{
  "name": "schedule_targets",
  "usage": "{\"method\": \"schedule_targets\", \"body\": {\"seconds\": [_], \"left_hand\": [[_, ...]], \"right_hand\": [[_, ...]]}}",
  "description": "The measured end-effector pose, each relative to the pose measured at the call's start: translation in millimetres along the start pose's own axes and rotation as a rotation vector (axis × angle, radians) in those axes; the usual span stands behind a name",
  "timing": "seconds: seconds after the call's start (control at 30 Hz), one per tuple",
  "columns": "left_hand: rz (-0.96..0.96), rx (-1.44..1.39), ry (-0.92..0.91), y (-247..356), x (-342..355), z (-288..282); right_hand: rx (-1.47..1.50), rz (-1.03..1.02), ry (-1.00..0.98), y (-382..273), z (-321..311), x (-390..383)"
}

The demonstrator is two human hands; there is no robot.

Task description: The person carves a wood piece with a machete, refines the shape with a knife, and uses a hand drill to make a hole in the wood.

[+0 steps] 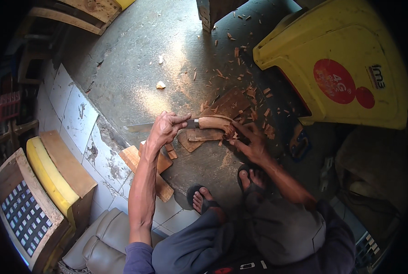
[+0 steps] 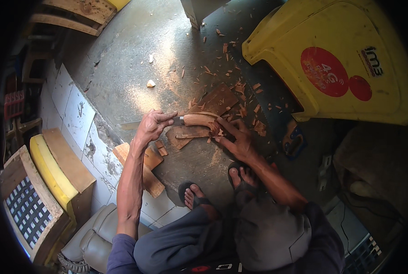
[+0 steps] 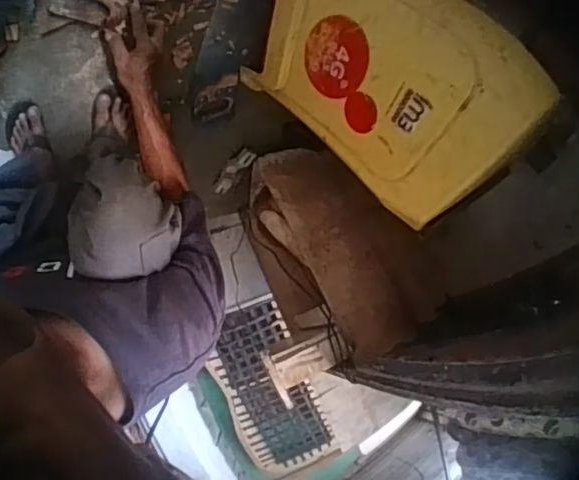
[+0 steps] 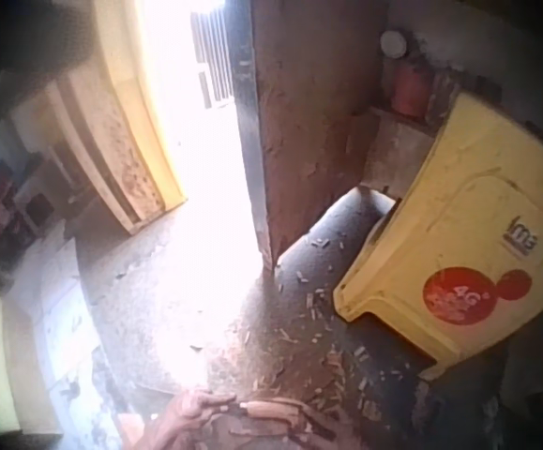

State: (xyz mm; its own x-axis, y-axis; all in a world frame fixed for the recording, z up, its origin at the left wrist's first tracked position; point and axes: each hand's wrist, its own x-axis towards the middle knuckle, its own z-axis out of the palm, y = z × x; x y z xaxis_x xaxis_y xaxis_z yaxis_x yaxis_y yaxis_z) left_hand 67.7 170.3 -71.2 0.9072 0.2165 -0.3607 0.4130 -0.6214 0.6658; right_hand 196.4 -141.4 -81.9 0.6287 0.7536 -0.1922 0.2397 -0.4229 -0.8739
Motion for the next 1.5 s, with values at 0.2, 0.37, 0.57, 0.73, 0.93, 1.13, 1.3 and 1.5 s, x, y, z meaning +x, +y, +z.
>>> {"method": "schedule_targets", "body": {"seconds": [0.2,0.37,0.57,0.73,0.93,1.13,1.3,1.5], "left_hand": [[-0.004,0.005,0.012,3,0,1],[-0.001,0.046,0.007,-8,0,4],[0.233,0.1,-0.003,-43,13,20],[-0.083,-0.497,-0.055,-50,27,24],[0.021,0.17,-0.008,-9,43,13],[0.042,0.224,-0.029,47,63,14],[0.044,0.241,-0.031,56,59,13],[0.029,0.26,-0.029,61,59,15]], "right_hand": [[-0.035,0.046,0.035,-4,-2,-6],[-0.016,0.197,0.059,-7,-26,-21],[-0.173,-0.073,0.169,-40,-95,-71],[-0.389,-0.103,0.503,-139,-179,-174],[-0.596,-0.22,0.743,-280,-236,-313],[-1.088,-0.428,1.326,-377,-275,-424],[-1.029,-0.226,1.655,-364,-363,-456],[-0.837,0.094,1.698,-314,-395,-473]]}}
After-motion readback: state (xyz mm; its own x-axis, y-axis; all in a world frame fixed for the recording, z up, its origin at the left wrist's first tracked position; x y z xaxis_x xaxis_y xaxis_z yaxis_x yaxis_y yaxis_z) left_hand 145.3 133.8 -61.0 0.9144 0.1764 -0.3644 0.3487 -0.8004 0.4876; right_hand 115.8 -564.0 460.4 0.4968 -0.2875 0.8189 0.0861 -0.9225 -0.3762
